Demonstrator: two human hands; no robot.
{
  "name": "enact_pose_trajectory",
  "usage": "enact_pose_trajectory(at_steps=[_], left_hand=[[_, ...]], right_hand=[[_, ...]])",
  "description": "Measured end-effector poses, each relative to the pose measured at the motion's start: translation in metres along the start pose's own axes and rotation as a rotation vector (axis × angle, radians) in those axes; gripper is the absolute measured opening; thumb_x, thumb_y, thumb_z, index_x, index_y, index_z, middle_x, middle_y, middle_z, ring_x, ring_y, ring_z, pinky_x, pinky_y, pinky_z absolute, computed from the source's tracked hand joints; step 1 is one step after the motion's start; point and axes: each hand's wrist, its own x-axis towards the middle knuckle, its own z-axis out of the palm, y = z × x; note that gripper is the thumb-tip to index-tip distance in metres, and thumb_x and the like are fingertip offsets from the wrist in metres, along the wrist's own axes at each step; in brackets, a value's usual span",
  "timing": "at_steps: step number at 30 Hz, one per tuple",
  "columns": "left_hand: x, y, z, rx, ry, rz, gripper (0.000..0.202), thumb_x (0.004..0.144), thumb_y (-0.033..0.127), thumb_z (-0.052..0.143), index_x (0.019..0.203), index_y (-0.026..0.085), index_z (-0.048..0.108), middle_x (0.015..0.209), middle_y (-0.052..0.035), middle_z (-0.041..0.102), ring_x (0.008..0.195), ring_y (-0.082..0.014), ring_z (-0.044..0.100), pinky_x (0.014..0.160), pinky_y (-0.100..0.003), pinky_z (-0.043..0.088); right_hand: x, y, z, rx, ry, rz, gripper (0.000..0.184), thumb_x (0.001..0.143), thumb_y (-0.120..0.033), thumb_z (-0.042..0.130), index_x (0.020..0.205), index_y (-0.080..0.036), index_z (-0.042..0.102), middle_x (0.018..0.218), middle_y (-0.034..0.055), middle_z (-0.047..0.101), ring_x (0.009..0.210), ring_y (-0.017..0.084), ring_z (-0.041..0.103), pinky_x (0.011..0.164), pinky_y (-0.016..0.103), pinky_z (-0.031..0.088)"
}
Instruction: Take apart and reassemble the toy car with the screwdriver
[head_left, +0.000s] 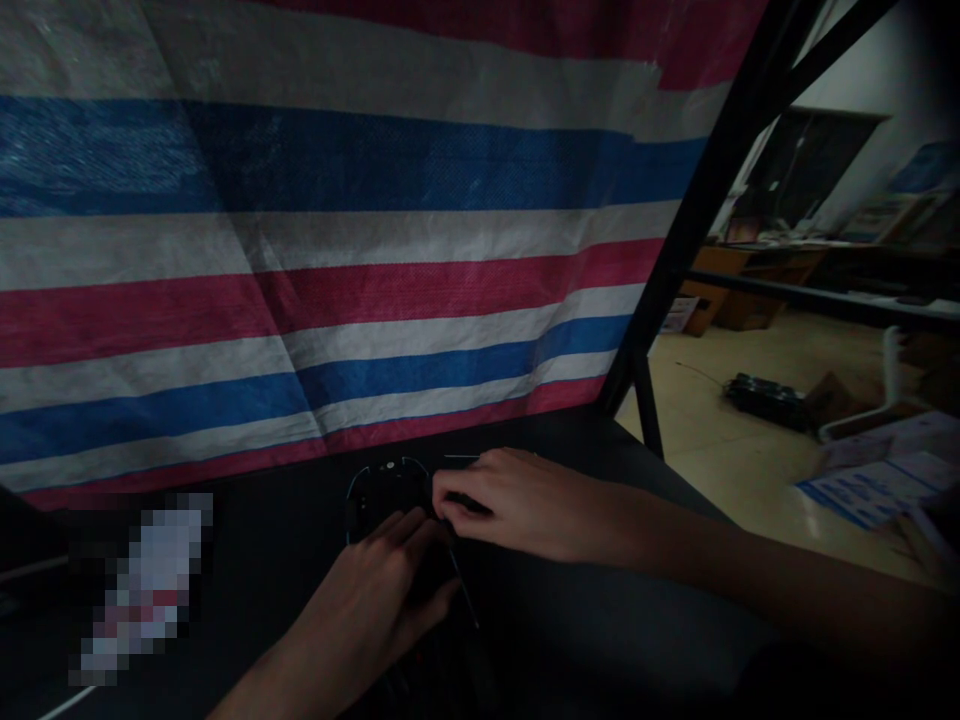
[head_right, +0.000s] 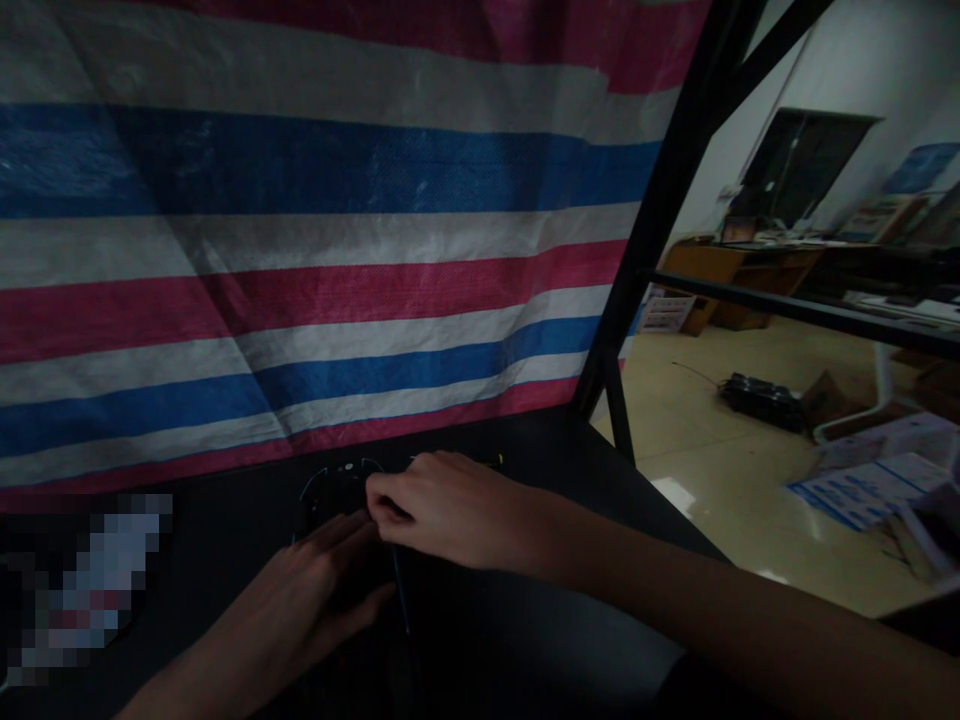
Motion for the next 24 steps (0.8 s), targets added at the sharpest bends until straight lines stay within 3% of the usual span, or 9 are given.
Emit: enact_pose_trajectory(at_steps=[3,8,11,15,20,24], left_hand=[[0.0007,0.0007,-0.0008,0.012,0.001,0.015,0.04,0.096,0.03,0.063,0.134,0.022,0.062,0.136,-0.0111,0.068,0.122,-0.0308,0.067,0.102,-0.05,0.057],[0.0022,0.0007,-0.0005,0.052,-0.013,0.015,0.039,0.098,0.033,0.061,0.135,0.02,0.062,0.139,-0.013,0.066,0.126,-0.0318,0.066,0.103,-0.051,0.057],[0.0021,0.0013,-0.0013,0.065,-0.014,0.016,0.038,0.098,0.035,0.06,0.133,0.019,0.063,0.137,-0.014,0.067,0.125,-0.032,0.066,0.102,-0.05,0.057],[0.0026,0.0042,-0.0048,0.045,-0.028,0.013,0.039,0.098,0.033,0.061,0.134,0.019,0.062,0.138,-0.0124,0.067,0.126,-0.0306,0.065,0.105,-0.049,0.056],[0.0024,0.0049,-0.0048,0.016,-0.011,0.03,0.038,0.098,0.031,0.062,0.134,0.021,0.062,0.138,-0.0108,0.068,0.127,-0.0298,0.065,0.105,-0.047,0.056],[0.0019,0.0048,-0.0041,0.009,-0.004,0.019,0.036,0.098,0.032,0.062,0.133,0.022,0.062,0.137,-0.0105,0.068,0.126,-0.0297,0.065,0.105,-0.047,0.055]], right_hand=[[-0.0005,0.0009,0.0,0.055,0.02,-0.027,0.023,0.093,-0.024,0.06,0.115,-0.023,0.062,0.106,0.0048,0.068,0.096,0.019,0.063,0.077,0.029,0.041],[0.0,0.0001,0.0018,-0.012,0.029,0.046,0.023,0.102,-0.032,0.048,0.118,-0.022,0.061,0.091,0.0047,0.069,0.079,0.019,0.063,0.074,0.032,0.042],[0.0012,-0.0003,0.0036,0.056,0.057,0.004,0.033,0.093,-0.026,0.059,0.125,-0.021,0.056,0.109,0.0075,0.068,0.092,0.019,0.063,0.08,0.03,0.044],[0.0026,0.0006,0.005,0.006,0.045,0.022,0.017,0.099,-0.031,0.053,0.107,-0.022,0.064,0.096,0.0045,0.07,0.084,0.018,0.063,0.077,0.031,0.042],[0.0018,0.0014,0.0051,0.022,0.06,-0.04,0.024,0.092,-0.024,0.06,0.116,-0.023,0.062,0.106,0.0051,0.067,0.096,0.019,0.062,0.081,0.031,0.043],[0.0021,0.0015,0.005,-0.026,0.042,-0.002,0.018,0.1,-0.03,0.051,0.108,-0.021,0.065,0.093,0.0046,0.069,0.085,0.019,0.063,0.079,0.033,0.043]])
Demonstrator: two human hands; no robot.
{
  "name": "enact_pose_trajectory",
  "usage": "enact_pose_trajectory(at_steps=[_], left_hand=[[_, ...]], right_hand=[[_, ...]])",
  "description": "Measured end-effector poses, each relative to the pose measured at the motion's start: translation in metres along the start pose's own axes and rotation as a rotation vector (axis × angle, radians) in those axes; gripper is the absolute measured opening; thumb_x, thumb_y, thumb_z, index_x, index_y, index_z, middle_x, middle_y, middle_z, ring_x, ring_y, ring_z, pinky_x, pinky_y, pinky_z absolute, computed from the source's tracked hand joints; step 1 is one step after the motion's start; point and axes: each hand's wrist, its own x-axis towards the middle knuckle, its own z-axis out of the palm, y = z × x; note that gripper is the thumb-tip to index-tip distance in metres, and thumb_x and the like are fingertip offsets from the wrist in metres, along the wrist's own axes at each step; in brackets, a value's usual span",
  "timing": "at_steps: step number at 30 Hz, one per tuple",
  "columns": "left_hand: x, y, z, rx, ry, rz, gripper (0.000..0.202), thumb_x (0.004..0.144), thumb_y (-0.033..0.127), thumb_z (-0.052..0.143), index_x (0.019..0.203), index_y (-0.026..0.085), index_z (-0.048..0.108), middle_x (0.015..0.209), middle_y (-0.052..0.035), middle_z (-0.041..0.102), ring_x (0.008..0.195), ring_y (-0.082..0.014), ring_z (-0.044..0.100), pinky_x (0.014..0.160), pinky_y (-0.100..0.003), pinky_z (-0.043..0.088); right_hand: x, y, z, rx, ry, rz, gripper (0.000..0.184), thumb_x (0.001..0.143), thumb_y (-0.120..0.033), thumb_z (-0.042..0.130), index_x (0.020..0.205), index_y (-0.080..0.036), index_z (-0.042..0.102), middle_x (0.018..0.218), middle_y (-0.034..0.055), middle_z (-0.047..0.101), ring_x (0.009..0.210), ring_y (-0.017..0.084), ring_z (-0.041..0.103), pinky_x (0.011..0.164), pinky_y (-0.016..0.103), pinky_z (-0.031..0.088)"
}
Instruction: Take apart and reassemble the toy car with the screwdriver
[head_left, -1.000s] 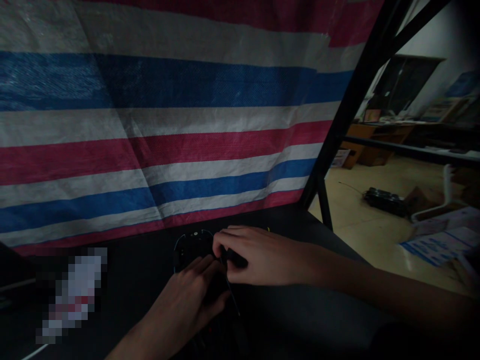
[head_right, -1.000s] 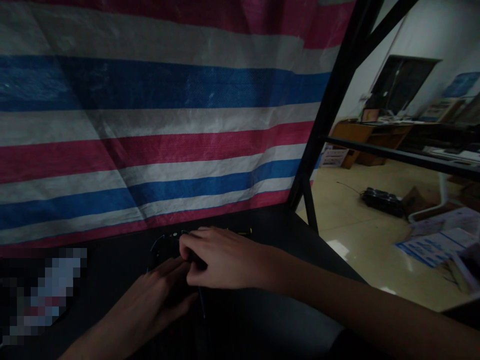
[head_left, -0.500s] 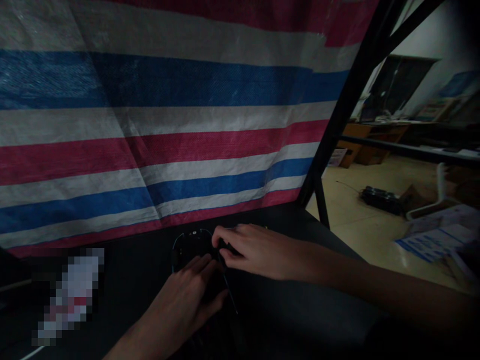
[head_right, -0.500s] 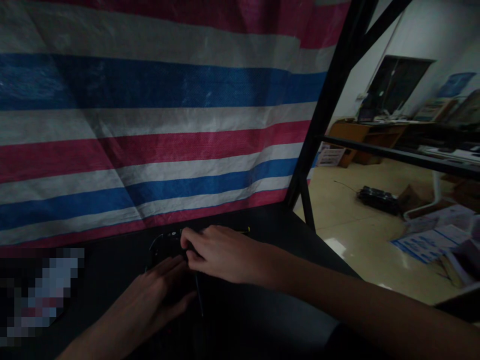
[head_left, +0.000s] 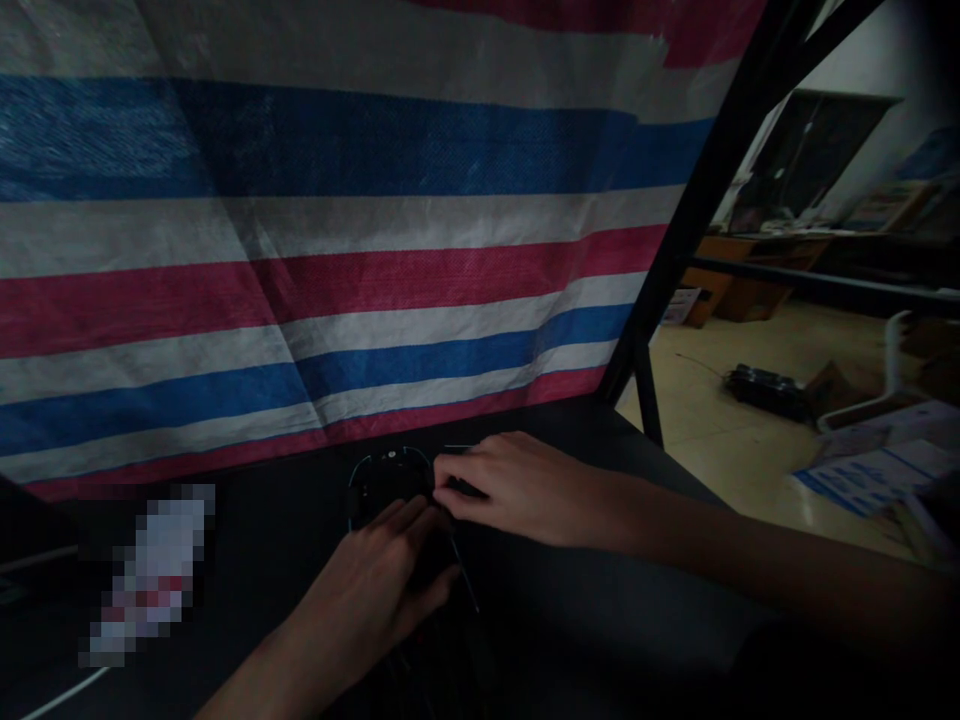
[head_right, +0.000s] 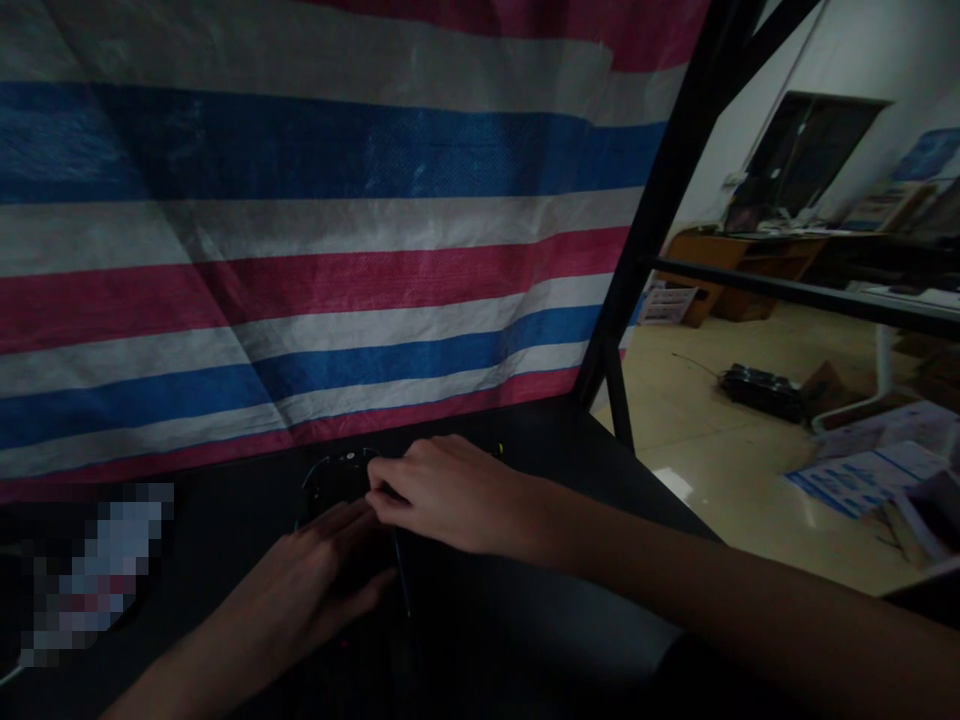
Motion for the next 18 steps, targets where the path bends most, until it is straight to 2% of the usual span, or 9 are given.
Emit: enact_pose_trajectory(at_steps=[4,8,12,14,16,18], left_hand=[[0.0003,0.0007,-0.0011,-0.004,-0.02,-0.017,0.036,0.097,0.031,0.062,0.132,0.022,0.062,0.137,-0.0099,0.068,0.126,-0.0297,0.065,0.104,-0.046,0.056],[-0.0001,0.0004,-0.0015,0.002,-0.036,-0.023,0.036,0.098,0.033,0.06,0.133,0.022,0.062,0.138,-0.0108,0.067,0.126,-0.03,0.065,0.105,-0.048,0.055],[-0.0009,-0.0002,-0.0008,-0.003,-0.034,-0.023,0.037,0.099,0.034,0.06,0.133,0.022,0.062,0.136,-0.0108,0.068,0.123,-0.0302,0.067,0.103,-0.048,0.057],[-0.0009,-0.0001,-0.0006,-0.007,-0.022,-0.01,0.037,0.099,0.034,0.06,0.133,0.022,0.062,0.135,-0.011,0.068,0.123,-0.0301,0.067,0.103,-0.048,0.057],[-0.0006,-0.0005,-0.0001,-0.013,-0.012,0.003,0.037,0.099,0.033,0.06,0.134,0.021,0.062,0.135,-0.0111,0.068,0.123,-0.03,0.067,0.103,-0.048,0.056],[-0.0005,-0.0017,0.0008,-0.023,0.004,0.005,0.037,0.098,0.033,0.061,0.134,0.022,0.062,0.135,-0.0111,0.068,0.122,-0.0301,0.067,0.102,-0.048,0.057]], right_hand=[[-0.0001,0.0002,-0.0006,0.014,0.026,-0.07,0.02,0.093,-0.025,0.058,0.112,-0.023,0.063,0.103,0.0049,0.069,0.096,0.02,0.063,0.083,0.033,0.043],[-0.0021,0.0,-0.0014,-0.009,-0.006,-0.03,0.017,0.099,-0.029,0.052,0.11,-0.024,0.064,0.092,0.0026,0.068,0.083,0.018,0.062,0.076,0.032,0.042],[-0.0026,-0.0009,-0.0017,0.029,0.018,-0.085,0.023,0.092,-0.027,0.061,0.115,-0.024,0.064,0.104,0.0042,0.069,0.097,0.02,0.063,0.082,0.032,0.043],[-0.0018,-0.001,-0.0015,-0.003,0.022,-0.057,0.018,0.098,-0.032,0.056,0.109,-0.023,0.067,0.096,0.0037,0.07,0.089,0.019,0.063,0.079,0.033,0.043],[-0.0011,-0.0007,-0.0015,-0.026,0.011,-0.035,0.02,0.1,-0.03,0.051,0.108,-0.023,0.068,0.091,0.0039,0.07,0.083,0.019,0.063,0.075,0.032,0.041],[-0.0012,-0.0002,-0.0019,-0.013,0.004,-0.065,0.02,0.097,-0.025,0.055,0.113,-0.023,0.066,0.097,0.0047,0.071,0.089,0.019,0.063,0.077,0.032,0.042]])
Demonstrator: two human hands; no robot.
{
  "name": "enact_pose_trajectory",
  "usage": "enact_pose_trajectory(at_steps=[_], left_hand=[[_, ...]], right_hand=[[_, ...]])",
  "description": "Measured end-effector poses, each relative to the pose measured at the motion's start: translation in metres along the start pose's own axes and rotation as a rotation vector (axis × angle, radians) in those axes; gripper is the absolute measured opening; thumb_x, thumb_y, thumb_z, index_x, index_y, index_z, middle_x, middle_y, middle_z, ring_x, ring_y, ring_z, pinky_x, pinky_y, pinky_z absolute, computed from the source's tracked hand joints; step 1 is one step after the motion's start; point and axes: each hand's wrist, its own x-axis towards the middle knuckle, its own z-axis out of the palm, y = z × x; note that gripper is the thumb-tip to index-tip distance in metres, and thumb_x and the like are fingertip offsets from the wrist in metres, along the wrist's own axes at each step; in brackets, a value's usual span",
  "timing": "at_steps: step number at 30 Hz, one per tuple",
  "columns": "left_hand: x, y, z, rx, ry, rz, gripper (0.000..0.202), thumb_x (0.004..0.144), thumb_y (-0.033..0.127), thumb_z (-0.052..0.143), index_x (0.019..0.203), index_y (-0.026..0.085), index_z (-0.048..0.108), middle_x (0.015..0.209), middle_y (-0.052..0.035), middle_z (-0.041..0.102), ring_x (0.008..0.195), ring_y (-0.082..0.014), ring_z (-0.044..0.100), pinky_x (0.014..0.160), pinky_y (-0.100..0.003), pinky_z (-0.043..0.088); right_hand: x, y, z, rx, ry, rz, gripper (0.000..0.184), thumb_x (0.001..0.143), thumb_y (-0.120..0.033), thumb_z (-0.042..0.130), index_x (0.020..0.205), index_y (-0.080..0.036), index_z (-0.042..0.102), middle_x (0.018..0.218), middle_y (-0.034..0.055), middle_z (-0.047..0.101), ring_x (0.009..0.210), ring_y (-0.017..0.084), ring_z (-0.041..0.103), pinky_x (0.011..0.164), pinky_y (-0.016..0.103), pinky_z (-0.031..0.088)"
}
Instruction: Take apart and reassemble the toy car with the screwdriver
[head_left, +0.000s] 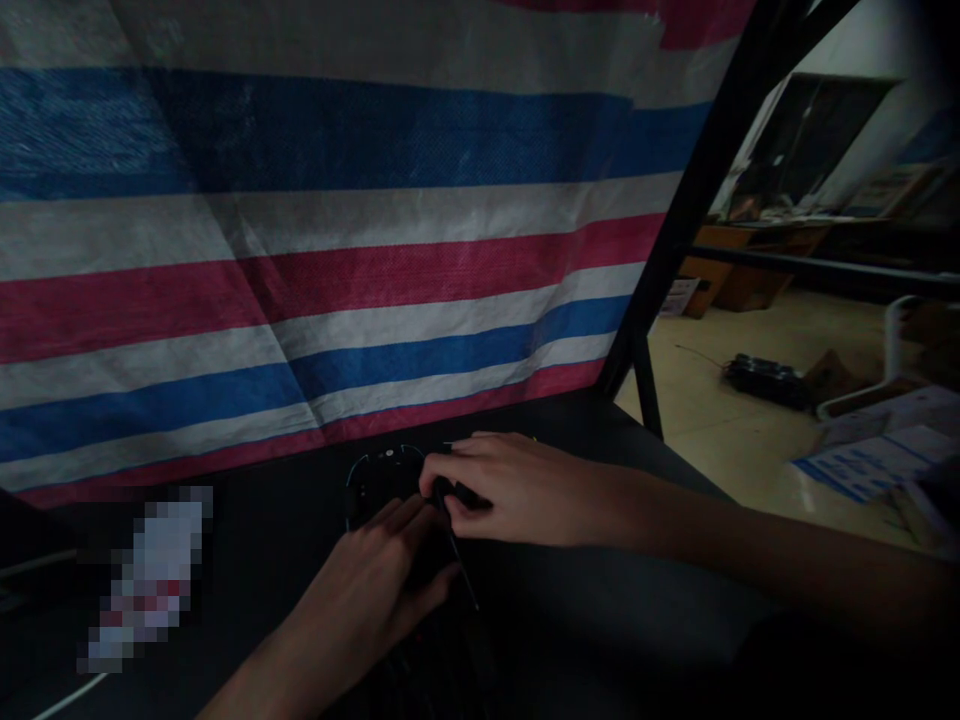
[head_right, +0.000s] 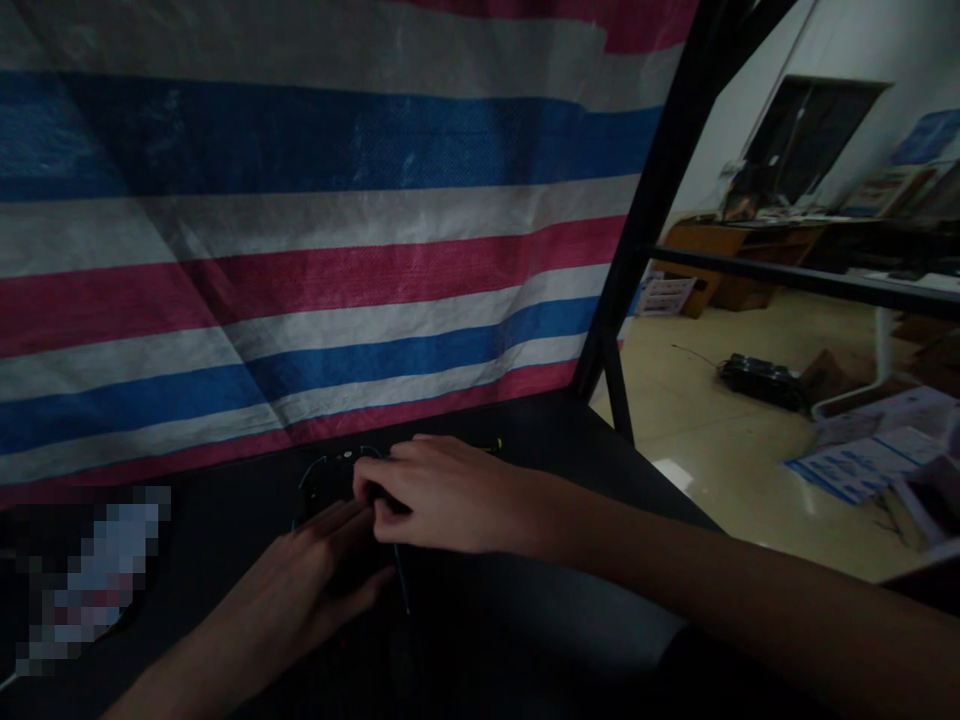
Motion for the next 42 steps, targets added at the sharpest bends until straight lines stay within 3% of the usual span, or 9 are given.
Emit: enact_pose_trajectory(at_steps=[6,10,14,17,21,26,30,34,42], left_hand=[[-0.0009,-0.0032,0.0024,-0.002,-0.003,-0.003,0.039,0.099,0.035,0.06,0.136,0.024,0.061,0.139,-0.0101,0.067,0.125,-0.0298,0.067,0.102,-0.048,0.057],[-0.001,-0.0015,0.0017,-0.001,-0.011,-0.002,0.039,0.099,0.034,0.06,0.137,0.024,0.06,0.138,-0.0096,0.068,0.125,-0.0299,0.066,0.104,-0.048,0.056],[-0.0003,0.0005,-0.0007,0.012,-0.027,-0.016,0.037,0.099,0.035,0.06,0.135,0.023,0.061,0.139,-0.0104,0.067,0.126,-0.0296,0.066,0.106,-0.048,0.055],[0.0005,0.002,-0.0026,0.008,-0.04,-0.028,0.035,0.098,0.032,0.061,0.132,0.024,0.062,0.135,-0.009,0.069,0.124,-0.0294,0.067,0.104,-0.048,0.057],[0.0009,0.0018,-0.0023,0.002,-0.026,-0.006,0.036,0.099,0.032,0.06,0.134,0.023,0.062,0.137,-0.0097,0.068,0.125,-0.0301,0.066,0.103,-0.049,0.057],[0.0001,-0.0011,0.0,0.005,-0.021,0.002,0.038,0.1,0.035,0.058,0.136,0.022,0.061,0.136,-0.011,0.067,0.124,-0.0309,0.066,0.103,-0.05,0.057],[-0.0001,-0.0007,-0.0004,0.016,-0.037,-0.007,0.037,0.101,0.036,0.057,0.135,0.024,0.06,0.138,-0.01,0.067,0.126,-0.0297,0.065,0.105,-0.048,0.056],[-0.0001,0.0015,-0.0013,0.033,-0.047,-0.017,0.036,0.1,0.036,0.058,0.134,0.022,0.061,0.138,-0.0101,0.067,0.127,-0.03,0.064,0.107,-0.049,0.054],[0.0,0.0005,-0.0009,0.031,-0.043,-0.02,0.036,0.1,0.035,0.059,0.133,0.022,0.061,0.138,-0.0104,0.067,0.127,-0.0299,0.065,0.106,-0.05,0.055]], right_hand=[[-0.0028,0.0012,-0.0026,0.017,-0.025,0.013,0.021,0.101,-0.03,0.049,0.113,-0.027,0.066,0.091,0.0006,0.07,0.081,0.017,0.062,0.072,0.03,0.039],[-0.0031,0.0013,-0.004,0.055,-0.005,0.036,0.025,0.094,-0.029,0.06,0.118,-0.026,0.064,0.103,0.0026,0.07,0.091,0.018,0.064,0.074,0.029,0.04],[-0.0017,0.0022,-0.0045,0.072,-0.041,0.061,0.019,0.101,-0.031,0.05,0.104,-0.024,0.067,0.089,0.0004,0.071,0.08,0.016,0.064,0.07,0.029,0.037],[-0.0016,0.0022,-0.0037,0.094,-0.014,0.051,0.021,0.094,-0.026,0.059,0.114,-0.024,0.064,0.098,0.0017,0.07,0.086,0.017,0.064,0.071,0.028,0.038],[-0.001,0.0018,-0.002,0.022,0.02,0.081,0.021,0.101,-0.036,0.051,0.11,-0.025,0.067,0.093,0.0017,0.072,0.083,0.018,0.064,0.073,0.03,0.039],[0.0002,0.0035,0.0001,0.062,0.033,0.053,0.021,0.094,-0.024,0.058,0.114,-0.024,0.064,0.103,0.0038,0.072,0.087,0.017,0.064,0.072,0.029,0.039],[0.0001,0.005,0.0016,0.062,0.002,0.056,0.016,0.1,-0.028,0.05,0.1,-0.023,0.066,0.085,0.0008,0.069,0.075,0.015,0.06,0.069,0.029,0.037],[0.0001,0.0043,0.0028,0.062,0.045,0.057,0.02,0.093,-0.026,0.059,0.112,-0.023,0.062,0.099,0.0034,0.069,0.087,0.017,0.062,0.074,0.029,0.04],[-0.001,-0.0018,0.0026,0.087,0.057,0.083,0.028,0.092,-0.029,0.06,0.12,-0.024,0.061,0.099,0.0026,0.072,0.082,0.017,0.064,0.069,0.029,0.04]])
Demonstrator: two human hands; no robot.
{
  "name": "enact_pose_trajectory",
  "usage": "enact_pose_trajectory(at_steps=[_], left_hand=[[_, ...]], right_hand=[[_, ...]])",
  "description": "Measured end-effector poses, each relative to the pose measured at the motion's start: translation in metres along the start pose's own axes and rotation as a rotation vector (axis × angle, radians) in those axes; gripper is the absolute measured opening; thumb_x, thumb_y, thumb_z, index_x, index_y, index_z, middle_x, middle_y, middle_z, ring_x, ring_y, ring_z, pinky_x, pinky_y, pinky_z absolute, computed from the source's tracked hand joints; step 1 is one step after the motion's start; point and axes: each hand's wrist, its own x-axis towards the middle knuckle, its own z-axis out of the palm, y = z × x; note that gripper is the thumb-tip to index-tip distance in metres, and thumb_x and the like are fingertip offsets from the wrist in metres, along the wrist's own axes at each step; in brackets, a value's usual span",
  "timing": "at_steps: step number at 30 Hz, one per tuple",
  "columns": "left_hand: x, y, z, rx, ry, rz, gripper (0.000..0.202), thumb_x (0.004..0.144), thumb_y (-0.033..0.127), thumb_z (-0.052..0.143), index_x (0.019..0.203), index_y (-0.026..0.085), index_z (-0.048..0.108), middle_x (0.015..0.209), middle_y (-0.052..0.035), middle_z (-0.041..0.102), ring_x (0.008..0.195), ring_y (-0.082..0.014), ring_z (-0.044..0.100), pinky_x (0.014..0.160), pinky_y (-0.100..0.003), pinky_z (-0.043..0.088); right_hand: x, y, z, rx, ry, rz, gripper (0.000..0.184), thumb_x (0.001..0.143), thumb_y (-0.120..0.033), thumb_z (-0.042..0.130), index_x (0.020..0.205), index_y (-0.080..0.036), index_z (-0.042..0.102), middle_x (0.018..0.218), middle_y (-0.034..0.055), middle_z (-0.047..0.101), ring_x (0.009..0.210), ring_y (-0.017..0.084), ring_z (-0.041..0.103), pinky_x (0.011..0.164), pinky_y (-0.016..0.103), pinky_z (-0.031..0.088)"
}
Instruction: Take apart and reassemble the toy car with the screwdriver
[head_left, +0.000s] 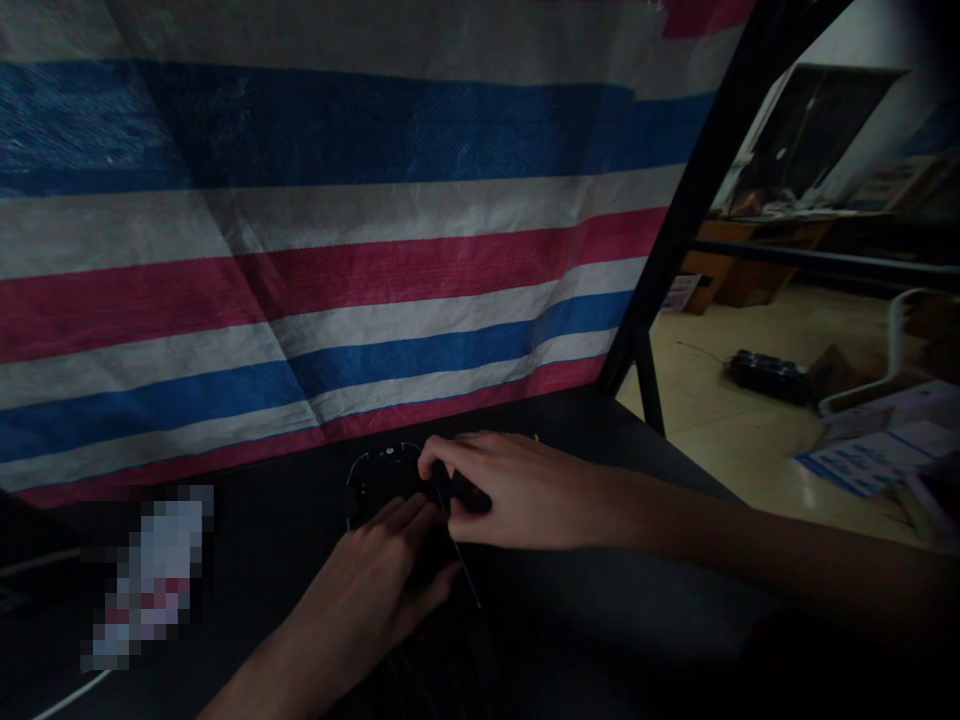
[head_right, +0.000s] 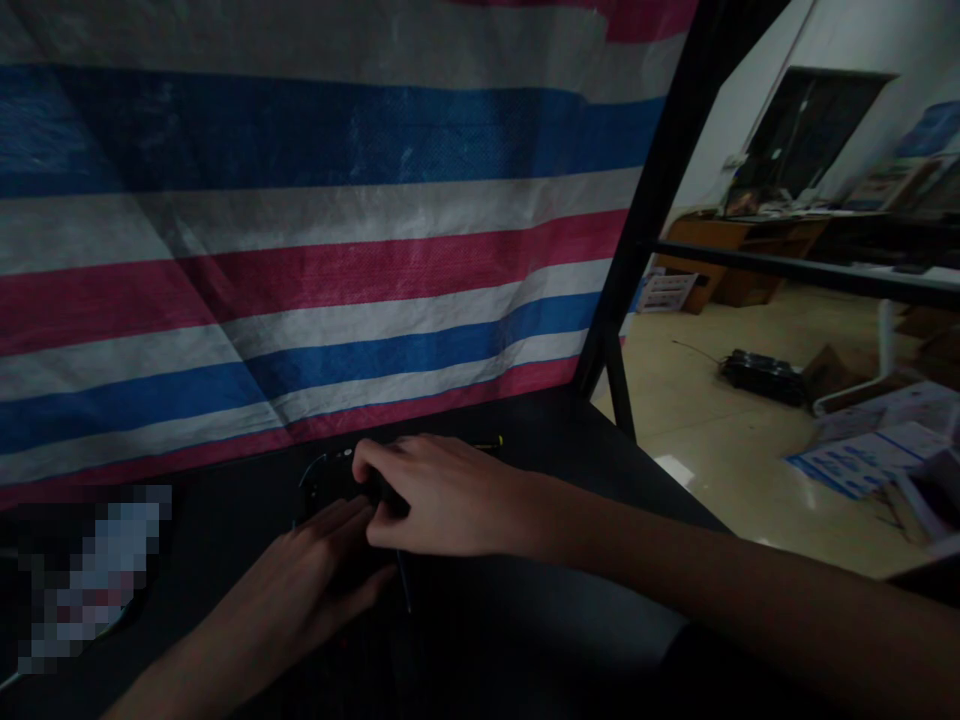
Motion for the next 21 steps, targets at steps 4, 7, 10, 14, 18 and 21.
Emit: enact_pose_trajectory(at_steps=[4,7,10,14,18,21], left_hand=[[-0.0004,0.0001,-0.0001,-0.009,-0.001,-0.002,0.036,0.1,0.035,0.058,0.133,0.022,0.061,0.137,-0.0107,0.067,0.126,-0.0294,0.065,0.103,-0.048,0.057],[0.0005,0.0002,-0.0003,-0.007,0.0,-0.003,0.038,0.099,0.034,0.06,0.136,0.022,0.06,0.139,-0.0099,0.067,0.127,-0.029,0.065,0.106,-0.049,0.055],[0.0014,-0.0003,0.0,-0.009,0.002,0.01,0.038,0.1,0.034,0.059,0.136,0.023,0.06,0.139,-0.0091,0.067,0.128,-0.029,0.064,0.106,-0.049,0.055],[0.0002,-0.0006,0.0007,-0.002,0.015,0.011,0.039,0.1,0.035,0.059,0.136,0.022,0.06,0.139,-0.0101,0.067,0.127,-0.0299,0.065,0.104,-0.049,0.056],[-0.0004,0.0005,0.0,-0.009,0.01,0.026,0.037,0.1,0.034,0.059,0.135,0.023,0.061,0.136,-0.0096,0.069,0.124,-0.0291,0.066,0.104,-0.048,0.057],[0.0005,0.0008,-0.0003,-0.003,0.018,0.016,0.038,0.1,0.035,0.059,0.136,0.022,0.06,0.137,-0.0103,0.068,0.125,-0.0293,0.066,0.103,-0.048,0.057]], right_hand=[[-0.0003,-0.0017,-0.0005,-0.032,-0.043,-0.002,0.019,0.099,-0.033,0.052,0.104,-0.025,0.068,0.083,-0.0011,0.07,0.073,0.014,0.062,0.067,0.029,0.036],[0.0001,-0.0011,-0.0008,-0.017,-0.027,-0.009,0.021,0.092,-0.025,0.059,0.111,-0.025,0.066,0.092,-0.0001,0.072,0.078,0.015,0.063,0.067,0.027,0.037],[0.0,-0.0006,-0.0022,-0.021,-0.021,-0.04,0.019,0.091,-0.03,0.062,0.108,-0.024,0.068,0.101,0.0021,0.073,0.086,0.017,0.065,0.07,0.028,0.039],[-0.0003,0.0001,-0.0027,-0.007,-0.072,0.007,0.021,0.099,-0.03,0.05,0.104,-0.023,0.069,0.082,0.0005,0.07,0.072,0.014,0.062,0.066,0.028,0.037],[0.0004,-0.0001,-0.0012,0.019,-0.03,-0.015,0.028,0.088,-0.025,0.063,0.116,-0.024,0.064,0.101,0.0021,0.073,0.082,0.016,0.064,0.068,0.027,0.039],[0.0014,0.0005,-0.0009,-0.036,-0.047,-0.009,0.018,0.098,-0.032,0.053,0.101,-0.023,0.068,0.092,0.0018,0.073,0.077,0.016,0.063,0.068,0.029,0.037]])
